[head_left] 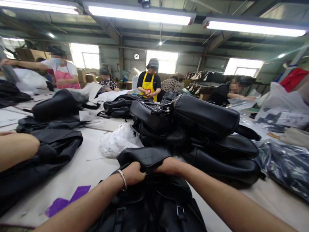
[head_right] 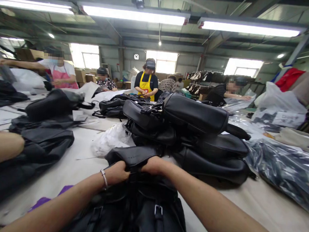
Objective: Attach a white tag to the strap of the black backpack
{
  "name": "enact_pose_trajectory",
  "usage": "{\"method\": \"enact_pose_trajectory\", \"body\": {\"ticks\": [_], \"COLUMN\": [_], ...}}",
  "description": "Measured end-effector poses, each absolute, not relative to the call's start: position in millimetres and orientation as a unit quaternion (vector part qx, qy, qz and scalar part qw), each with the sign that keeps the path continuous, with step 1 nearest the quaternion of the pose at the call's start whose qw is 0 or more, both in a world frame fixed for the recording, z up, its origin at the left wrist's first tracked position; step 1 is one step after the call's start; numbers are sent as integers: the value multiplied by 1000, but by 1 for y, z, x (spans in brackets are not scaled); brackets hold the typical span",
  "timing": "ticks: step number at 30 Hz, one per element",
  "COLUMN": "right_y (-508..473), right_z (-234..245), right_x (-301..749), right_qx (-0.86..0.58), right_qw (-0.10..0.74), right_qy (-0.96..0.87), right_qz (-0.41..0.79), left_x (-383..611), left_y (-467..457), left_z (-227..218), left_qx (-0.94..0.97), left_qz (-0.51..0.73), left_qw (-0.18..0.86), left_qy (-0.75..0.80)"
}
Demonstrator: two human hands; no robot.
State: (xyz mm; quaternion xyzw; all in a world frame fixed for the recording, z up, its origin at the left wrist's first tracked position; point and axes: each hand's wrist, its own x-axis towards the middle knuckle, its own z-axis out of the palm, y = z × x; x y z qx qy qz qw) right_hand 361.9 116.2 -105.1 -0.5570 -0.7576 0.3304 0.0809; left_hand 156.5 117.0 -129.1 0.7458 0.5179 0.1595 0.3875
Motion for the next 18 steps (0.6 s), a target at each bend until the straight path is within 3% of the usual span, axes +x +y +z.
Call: {"method": "enact_pose_trajectory", "body": {"ticks": [5,12,15,18], "right_y": [99,97,106,113], "right_z": [-101,-100,-108,-123], "right_x": [399,429,427,421], "right_qx": [-538,-437,-455,-530], "right_qw": [-27,-89,-92,2], "right_qy": [-737,-649,-660,-696], "right_qz": [407,616,591,485], "left_x": [132,130,135,136], "left_y": [129,146,151,149], "left_z": [-124,-133,-133,-133], "left_qx": [765,774,794,814], "left_qz": [206,191,179,157], "left_qw": [365,340,272,197], "left_qy": [489,500,513,523]}}
